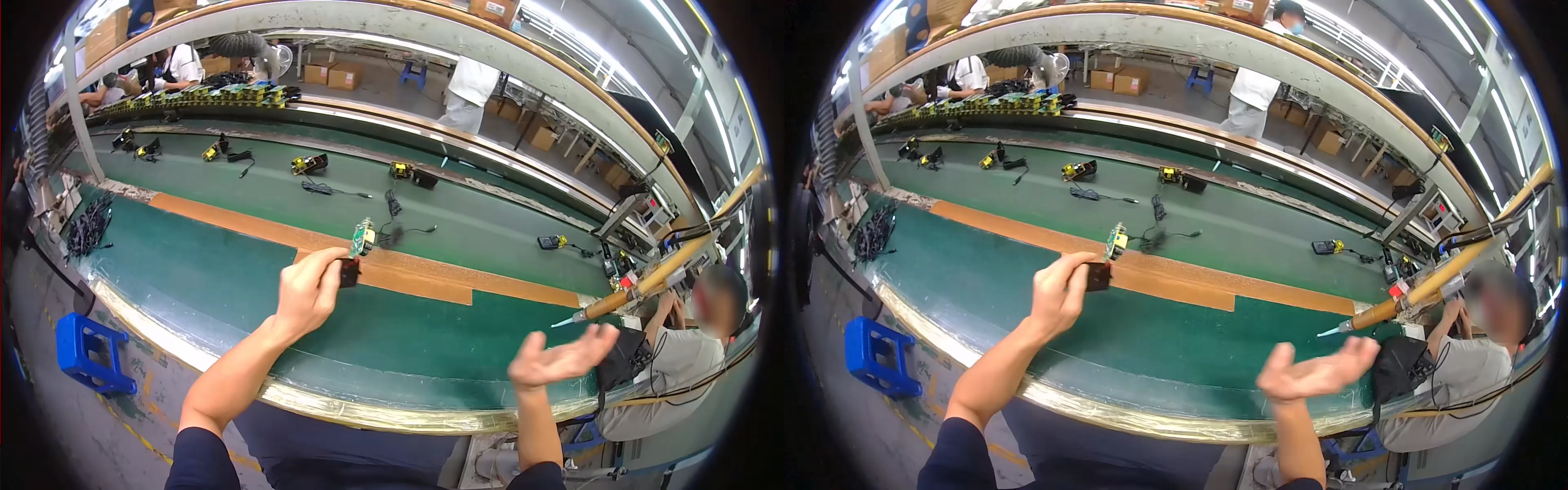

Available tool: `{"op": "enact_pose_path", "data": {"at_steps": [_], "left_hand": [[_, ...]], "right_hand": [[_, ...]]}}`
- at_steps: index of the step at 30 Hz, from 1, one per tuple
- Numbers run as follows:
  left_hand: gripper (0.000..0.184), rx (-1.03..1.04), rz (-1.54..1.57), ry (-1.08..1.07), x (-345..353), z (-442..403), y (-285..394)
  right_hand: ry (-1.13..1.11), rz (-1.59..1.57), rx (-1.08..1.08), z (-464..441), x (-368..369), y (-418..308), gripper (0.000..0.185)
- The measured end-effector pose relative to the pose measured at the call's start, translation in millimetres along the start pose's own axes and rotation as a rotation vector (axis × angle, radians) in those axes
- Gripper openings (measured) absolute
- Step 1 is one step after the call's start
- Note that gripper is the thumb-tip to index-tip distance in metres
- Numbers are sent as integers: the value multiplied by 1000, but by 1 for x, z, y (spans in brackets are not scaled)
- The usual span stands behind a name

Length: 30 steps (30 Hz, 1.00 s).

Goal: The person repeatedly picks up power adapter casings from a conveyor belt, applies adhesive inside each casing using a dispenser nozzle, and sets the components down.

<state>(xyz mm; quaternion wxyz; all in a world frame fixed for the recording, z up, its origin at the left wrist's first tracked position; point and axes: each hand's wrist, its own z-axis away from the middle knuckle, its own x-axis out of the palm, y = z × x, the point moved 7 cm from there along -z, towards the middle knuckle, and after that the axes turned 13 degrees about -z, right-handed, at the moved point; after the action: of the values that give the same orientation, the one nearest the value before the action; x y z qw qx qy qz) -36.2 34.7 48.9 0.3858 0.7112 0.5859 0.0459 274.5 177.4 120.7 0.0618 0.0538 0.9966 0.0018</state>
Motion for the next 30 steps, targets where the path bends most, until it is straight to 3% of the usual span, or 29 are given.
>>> {"op": "enact_pose_path", "data": {"at_steps": [2, 4, 5, 6, 9, 10, 14, 19, 30], "left_hand": [[18, 267, -191, 8, -9, -1, 20], [17, 570, -417, -53, -17, 5, 39], [17, 578, -409, -64, -15, 6, 42], [15, 416, -306, -141, -13, 3, 35], [12, -71, -12, -341, 1, -2, 9], [12, -68, -14, -342, 4, -5, 12], [12, -428, 412, -385, 17, -5, 9], [15, -436, 551, -503, 46, -2, 11], [18, -462, 839, -577, 51, 20, 59]], "right_hand": [[242, 67, 152, -8, -29, 21, 73], [399, 1, 563, 24, -40, 58, 64], [382, -191, 721, 30, -38, 83, 54], [367, -391, 873, 36, -31, 101, 43], [496, -649, 954, 31, -7, 100, 34], [461, -735, 956, 25, 3, 99, 34], [303, -1090, 944, -12, 55, 64, 32], [181, -1510, 855, -47, 98, 12, 29], [58, -1641, 763, -52, 92, -29, 30]]}}
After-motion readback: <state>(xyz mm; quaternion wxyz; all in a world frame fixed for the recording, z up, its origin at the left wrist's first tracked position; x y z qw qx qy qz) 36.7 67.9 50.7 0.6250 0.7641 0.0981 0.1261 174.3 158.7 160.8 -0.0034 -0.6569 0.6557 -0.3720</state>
